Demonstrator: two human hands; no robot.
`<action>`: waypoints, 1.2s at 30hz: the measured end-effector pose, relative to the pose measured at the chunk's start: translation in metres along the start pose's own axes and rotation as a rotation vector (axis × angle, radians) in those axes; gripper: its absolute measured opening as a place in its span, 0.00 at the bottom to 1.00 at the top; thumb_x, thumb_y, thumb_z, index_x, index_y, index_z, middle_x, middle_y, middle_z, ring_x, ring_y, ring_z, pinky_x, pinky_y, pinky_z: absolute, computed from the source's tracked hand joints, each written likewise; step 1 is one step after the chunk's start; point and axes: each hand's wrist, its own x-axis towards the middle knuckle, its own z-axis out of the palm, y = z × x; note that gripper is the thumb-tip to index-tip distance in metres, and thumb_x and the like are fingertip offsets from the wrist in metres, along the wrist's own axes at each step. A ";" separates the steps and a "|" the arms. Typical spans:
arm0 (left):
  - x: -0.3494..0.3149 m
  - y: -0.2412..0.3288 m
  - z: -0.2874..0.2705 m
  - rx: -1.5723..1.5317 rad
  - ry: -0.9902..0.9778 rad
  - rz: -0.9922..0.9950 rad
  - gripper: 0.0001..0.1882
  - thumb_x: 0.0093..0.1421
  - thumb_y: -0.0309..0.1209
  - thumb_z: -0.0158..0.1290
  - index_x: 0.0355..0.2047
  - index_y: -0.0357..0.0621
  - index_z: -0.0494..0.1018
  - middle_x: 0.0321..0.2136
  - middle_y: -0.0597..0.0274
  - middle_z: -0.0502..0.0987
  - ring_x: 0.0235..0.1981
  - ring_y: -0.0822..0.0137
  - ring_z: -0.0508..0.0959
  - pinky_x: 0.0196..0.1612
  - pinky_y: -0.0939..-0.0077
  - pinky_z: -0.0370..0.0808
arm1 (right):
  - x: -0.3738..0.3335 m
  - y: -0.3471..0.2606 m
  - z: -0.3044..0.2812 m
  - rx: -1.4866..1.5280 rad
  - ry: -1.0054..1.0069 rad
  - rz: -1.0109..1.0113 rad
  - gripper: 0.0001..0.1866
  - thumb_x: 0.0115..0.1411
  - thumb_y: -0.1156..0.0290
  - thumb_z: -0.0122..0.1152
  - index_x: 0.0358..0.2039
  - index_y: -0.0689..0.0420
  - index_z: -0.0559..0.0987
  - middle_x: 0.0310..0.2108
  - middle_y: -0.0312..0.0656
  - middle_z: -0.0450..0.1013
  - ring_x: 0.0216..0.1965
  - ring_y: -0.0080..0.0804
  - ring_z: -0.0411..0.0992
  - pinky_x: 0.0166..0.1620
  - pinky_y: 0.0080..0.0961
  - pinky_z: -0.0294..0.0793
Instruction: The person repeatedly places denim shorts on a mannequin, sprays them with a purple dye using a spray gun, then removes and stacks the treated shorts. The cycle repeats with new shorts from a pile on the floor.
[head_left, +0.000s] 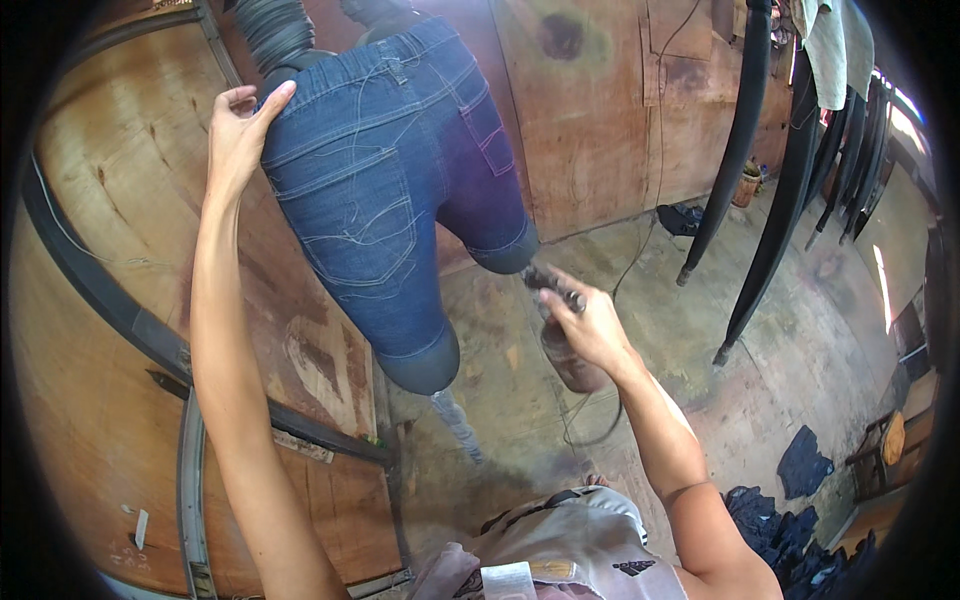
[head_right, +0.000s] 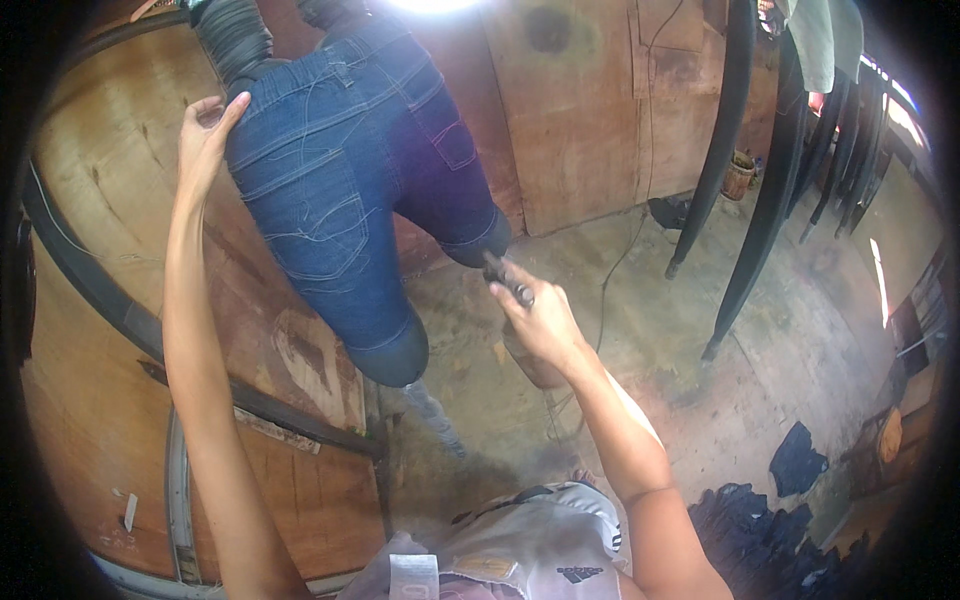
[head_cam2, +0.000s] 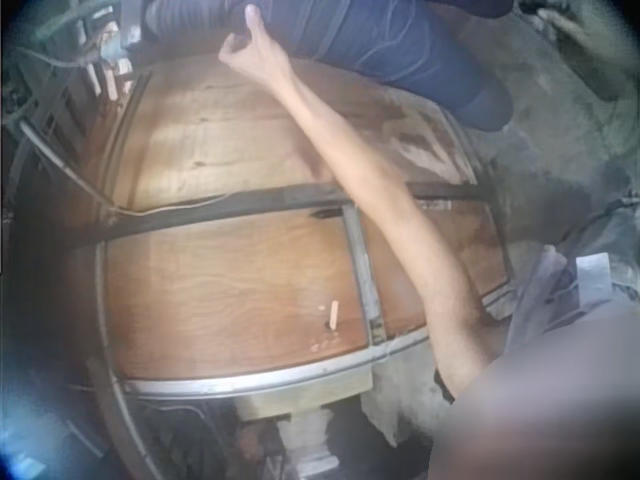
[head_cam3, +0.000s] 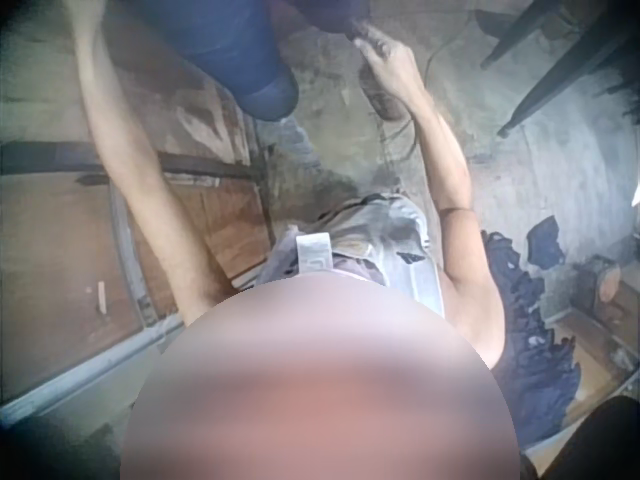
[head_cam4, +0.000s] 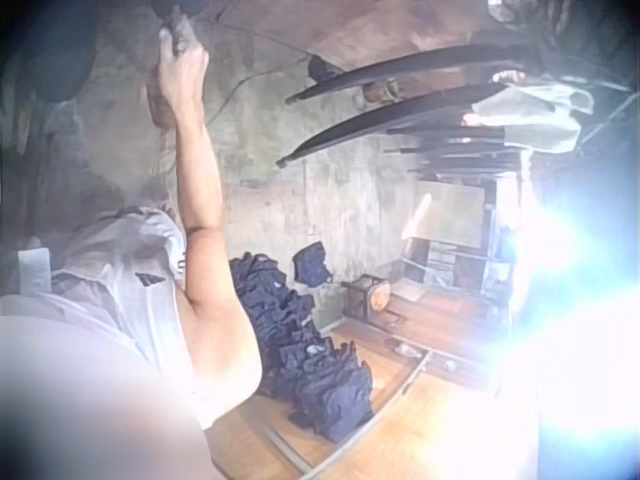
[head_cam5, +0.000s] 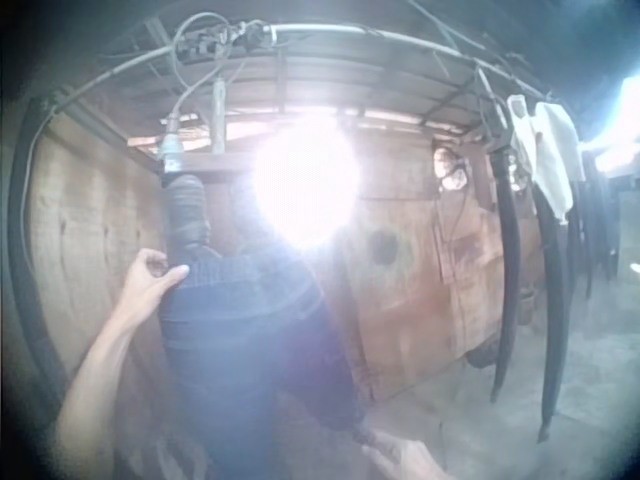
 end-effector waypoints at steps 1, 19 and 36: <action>0.004 -0.003 0.004 -0.058 -0.027 -0.022 0.56 0.47 0.62 0.66 0.59 0.23 0.62 0.54 0.35 0.71 0.56 0.52 0.73 0.60 0.61 0.68 | -0.002 0.004 0.003 -0.030 -0.024 -0.061 0.25 0.65 0.61 0.58 0.59 0.61 0.73 0.43 0.61 0.78 0.50 0.50 0.77 0.53 0.35 0.74; 0.012 -0.012 0.043 -0.244 -0.152 -0.089 0.69 0.42 0.64 0.66 0.64 0.17 0.50 0.56 0.30 0.69 0.58 0.50 0.72 0.61 0.65 0.68 | -0.044 -0.054 -0.001 0.207 -0.128 -0.072 0.24 0.66 0.66 0.58 0.59 0.63 0.73 0.24 0.41 0.74 0.27 0.23 0.71 0.37 0.25 0.74; 0.008 0.007 0.054 -0.165 -0.224 -0.106 0.54 0.45 0.67 0.62 0.50 0.19 0.73 0.65 0.27 0.51 0.67 0.41 0.59 0.67 0.57 0.62 | -0.079 -0.066 0.012 0.204 -0.063 -0.142 0.22 0.65 0.68 0.59 0.58 0.63 0.74 0.40 0.52 0.79 0.39 0.28 0.76 0.47 0.27 0.74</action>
